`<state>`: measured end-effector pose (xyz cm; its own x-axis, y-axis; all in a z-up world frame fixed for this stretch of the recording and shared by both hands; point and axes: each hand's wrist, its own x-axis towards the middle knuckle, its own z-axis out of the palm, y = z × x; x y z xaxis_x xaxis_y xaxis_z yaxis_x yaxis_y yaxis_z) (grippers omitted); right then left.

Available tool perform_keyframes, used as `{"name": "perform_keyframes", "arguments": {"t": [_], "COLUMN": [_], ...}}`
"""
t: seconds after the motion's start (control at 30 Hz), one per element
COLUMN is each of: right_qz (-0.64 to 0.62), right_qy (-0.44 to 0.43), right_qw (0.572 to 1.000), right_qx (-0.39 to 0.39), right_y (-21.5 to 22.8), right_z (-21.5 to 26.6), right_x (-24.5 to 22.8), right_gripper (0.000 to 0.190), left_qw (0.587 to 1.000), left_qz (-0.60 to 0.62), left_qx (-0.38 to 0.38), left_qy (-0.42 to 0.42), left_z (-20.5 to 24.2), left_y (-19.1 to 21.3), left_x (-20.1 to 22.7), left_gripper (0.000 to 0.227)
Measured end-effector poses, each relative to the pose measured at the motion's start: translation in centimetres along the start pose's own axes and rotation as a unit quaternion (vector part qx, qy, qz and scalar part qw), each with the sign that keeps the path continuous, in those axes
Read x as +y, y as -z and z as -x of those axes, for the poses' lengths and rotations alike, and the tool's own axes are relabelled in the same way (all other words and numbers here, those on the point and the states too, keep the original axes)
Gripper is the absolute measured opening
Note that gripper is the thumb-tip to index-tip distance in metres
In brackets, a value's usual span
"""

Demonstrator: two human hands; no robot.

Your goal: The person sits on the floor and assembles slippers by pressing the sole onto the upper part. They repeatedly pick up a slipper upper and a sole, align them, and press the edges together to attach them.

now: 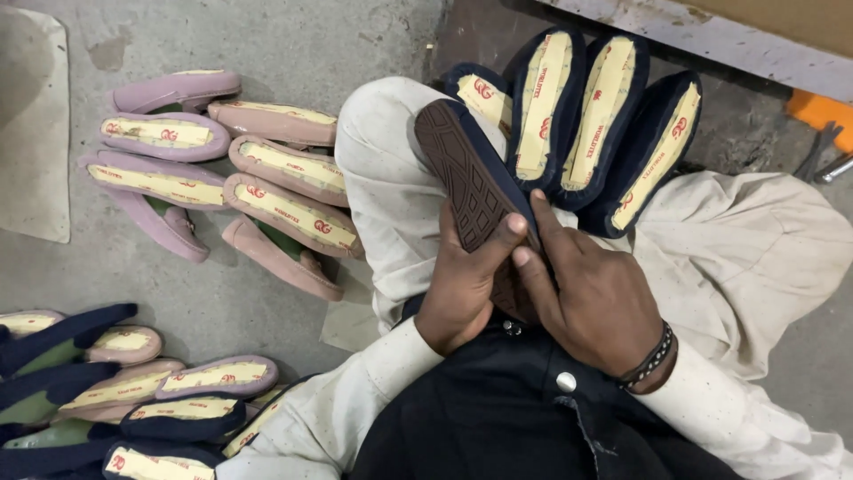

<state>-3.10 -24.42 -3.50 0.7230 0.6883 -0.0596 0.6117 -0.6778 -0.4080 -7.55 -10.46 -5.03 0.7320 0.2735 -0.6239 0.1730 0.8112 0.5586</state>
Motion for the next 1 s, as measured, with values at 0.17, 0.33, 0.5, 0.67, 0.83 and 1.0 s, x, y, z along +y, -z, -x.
{"name": "perform_keyframes", "arguments": {"t": [0.17,0.33,0.5,0.67,0.83,1.0], "right_qz": [-0.116,-0.164,-0.068,-0.140,-0.278,-0.361], "right_qy": [0.027,0.001,0.033,0.037,0.067,-0.095], "right_qw": [0.993,0.986,0.995,0.987,0.958,0.925], "right_qx": [0.026,0.023,0.063,0.070,-0.024,0.064], "right_y": [0.7,1.0,0.7,0.7,1.0,0.1], "right_z": [-0.1,1.4,1.4,1.5,2.4,0.9], "right_x": [-0.4,-0.4,0.0,0.4,1.0,0.4], "right_gripper": [0.051,0.081,0.061,0.051,0.074,0.049], "left_qw": [0.996,1.000,0.999,1.000,0.999,0.997], "left_qz": [0.024,-0.021,0.007,-0.007,-0.020,-0.079], "left_qx": [0.068,0.009,-0.033,0.018,0.024,-0.009], "left_qy": [0.043,0.012,-0.018,-0.019,0.006,0.002], "left_z": [0.7,0.7,0.6,1.1,0.9,0.2], "left_y": [-1.7,-0.6,-0.3,-1.6,-0.4,2.2], "left_x": [1.2,1.0,-0.2,0.0,0.3,-0.6], "left_gripper": [0.082,0.085,0.074,0.077,0.088,0.090]}}
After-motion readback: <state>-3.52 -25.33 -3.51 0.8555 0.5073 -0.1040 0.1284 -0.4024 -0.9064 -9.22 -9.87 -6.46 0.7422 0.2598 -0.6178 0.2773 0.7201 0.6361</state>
